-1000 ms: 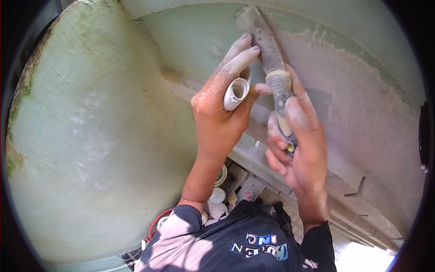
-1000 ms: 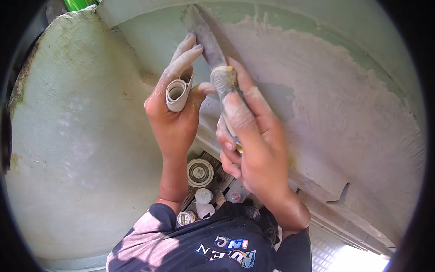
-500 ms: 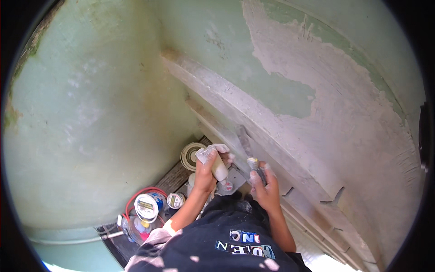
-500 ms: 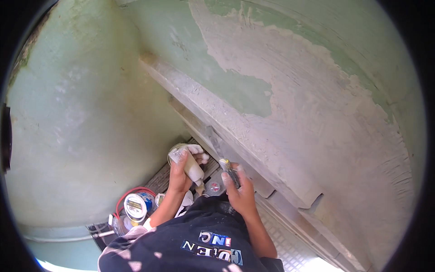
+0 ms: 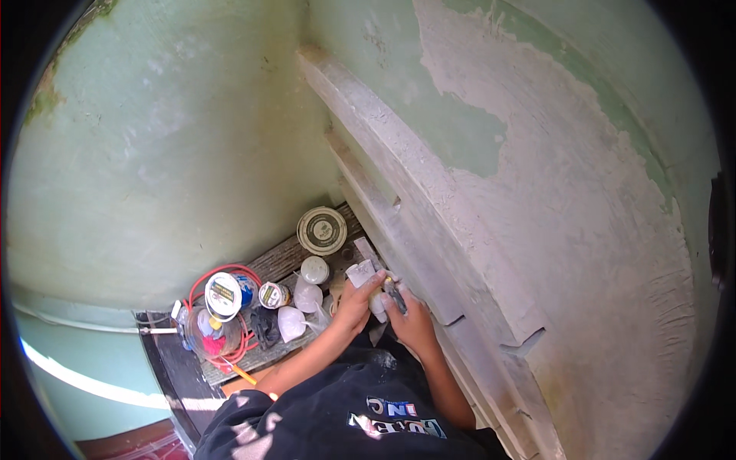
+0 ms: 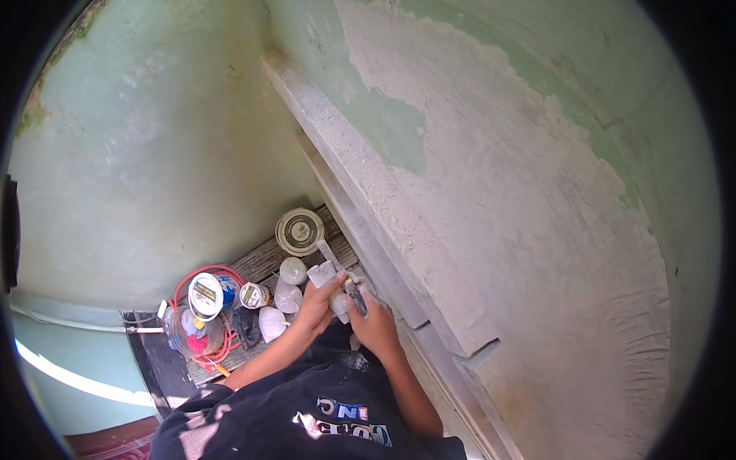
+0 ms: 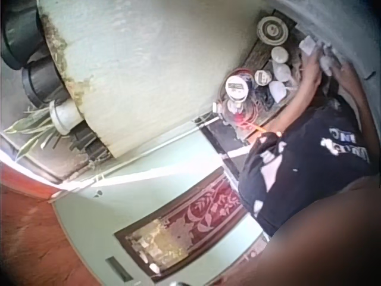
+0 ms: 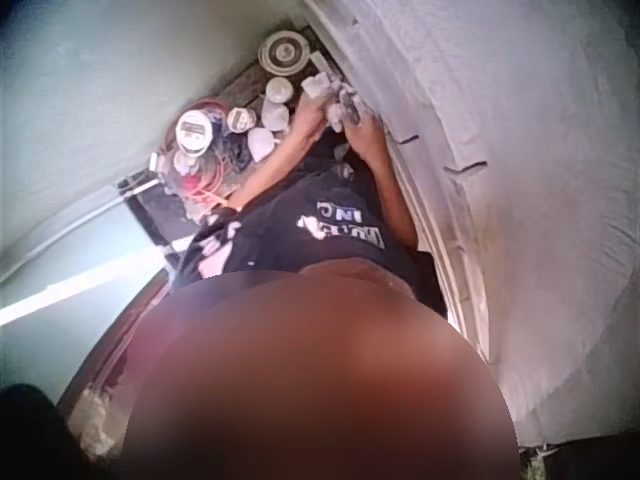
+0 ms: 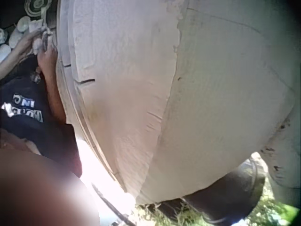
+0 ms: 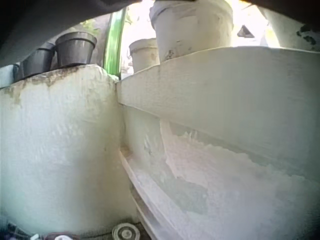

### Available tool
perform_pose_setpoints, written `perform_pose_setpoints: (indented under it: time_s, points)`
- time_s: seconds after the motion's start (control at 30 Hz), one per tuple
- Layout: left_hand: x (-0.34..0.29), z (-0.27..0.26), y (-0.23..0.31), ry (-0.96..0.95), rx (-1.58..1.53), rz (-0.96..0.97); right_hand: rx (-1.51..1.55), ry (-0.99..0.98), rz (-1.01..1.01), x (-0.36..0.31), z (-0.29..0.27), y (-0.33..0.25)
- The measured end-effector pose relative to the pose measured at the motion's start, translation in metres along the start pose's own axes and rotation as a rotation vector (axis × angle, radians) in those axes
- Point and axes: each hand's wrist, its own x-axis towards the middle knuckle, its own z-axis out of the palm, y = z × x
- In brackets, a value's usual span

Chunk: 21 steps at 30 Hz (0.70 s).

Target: The person is sanding a white surface using a putty knife and sandpaper.

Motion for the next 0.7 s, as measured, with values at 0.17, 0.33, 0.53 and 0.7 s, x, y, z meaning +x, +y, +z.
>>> perform_pose_setpoints:
  time_s: [0.17,0.33,0.53,0.7]
  points:
    - [-0.005,-0.003,-0.013,0.13,0.081,0.026,-0.111,0.011,-0.047,-0.022,-0.008,0.019]
    - [-0.012,-0.013,-0.003,0.198,0.106,0.009,-0.083,0.001,-0.045,-0.051,-0.019,0.025]
    - [-0.021,-0.017,0.013,0.075,0.094,-0.006,0.117,0.124,0.007,-0.057,-0.001,0.026]
    - [-0.022,-0.015,0.032,-0.047,0.136,0.015,0.358,0.084,0.16,-0.044,0.027,-0.019]
